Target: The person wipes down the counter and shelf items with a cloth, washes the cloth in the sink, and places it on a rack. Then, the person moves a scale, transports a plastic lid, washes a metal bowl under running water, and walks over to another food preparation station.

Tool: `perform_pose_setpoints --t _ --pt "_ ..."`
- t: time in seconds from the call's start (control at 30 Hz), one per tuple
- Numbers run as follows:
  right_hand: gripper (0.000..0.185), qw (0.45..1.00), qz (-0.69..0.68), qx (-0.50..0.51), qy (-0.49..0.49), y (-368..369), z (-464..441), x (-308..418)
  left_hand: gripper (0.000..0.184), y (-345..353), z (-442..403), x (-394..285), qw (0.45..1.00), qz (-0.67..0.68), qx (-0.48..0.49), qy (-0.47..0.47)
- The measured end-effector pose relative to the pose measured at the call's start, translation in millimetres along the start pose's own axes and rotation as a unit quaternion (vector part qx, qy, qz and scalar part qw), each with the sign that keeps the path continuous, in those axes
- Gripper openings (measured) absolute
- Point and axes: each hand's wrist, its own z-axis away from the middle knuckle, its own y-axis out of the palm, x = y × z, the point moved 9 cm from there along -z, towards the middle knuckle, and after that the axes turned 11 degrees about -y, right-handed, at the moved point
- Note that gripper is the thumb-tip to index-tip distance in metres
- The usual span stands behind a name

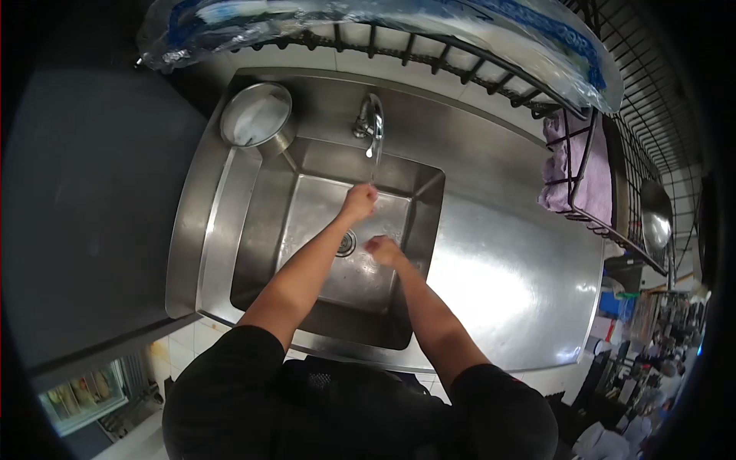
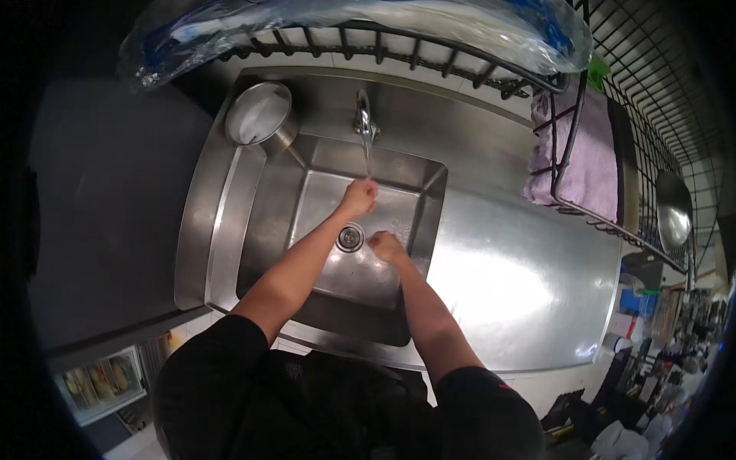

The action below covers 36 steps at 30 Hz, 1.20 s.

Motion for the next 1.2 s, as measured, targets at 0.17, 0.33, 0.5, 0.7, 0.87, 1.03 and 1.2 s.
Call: perform_pose_setpoints --t 0.17,0.33,0.5,0.7,0.87,1.03,1.2 --pt "0.020 0.936 -0.218 -0.177 0.214 -51 -7 -32 0.026 -25 31 -91 0.989 -0.046 -0.090 0.106" --pt "0.015 0.806 -0.486 -0.333 0.058 -91 -66 34 0.049 -52 66 -113 0.955 -0.174 -0.204 0.123" --pt "0.017 0.676 -0.639 -0.365 0.034 -116 -86 104 0.036 -111 59 -92 0.957 0.090 -0.255 0.101" --pt "0.066 0.822 -0.534 -0.174 -0.090 -107 -38 113 0.019 -50 -42 -72 0.998 0.019 -0.023 0.046" --pt "0.066 0.979 0.108 0.058 0.164 88 14 -121 0.026 -26 -41 -134 0.986 0.104 0.131 0.005" --pt "0.066 0.977 -0.141 -0.099 0.128 39 97 2 0.034 -33 15 -154 0.989 0.036 0.140 0.027" --pt "0.057 0.941 -0.280 -0.171 -0.079 -69 133 157 0.042 -40 85 -80 0.918 0.256 0.298 0.056"
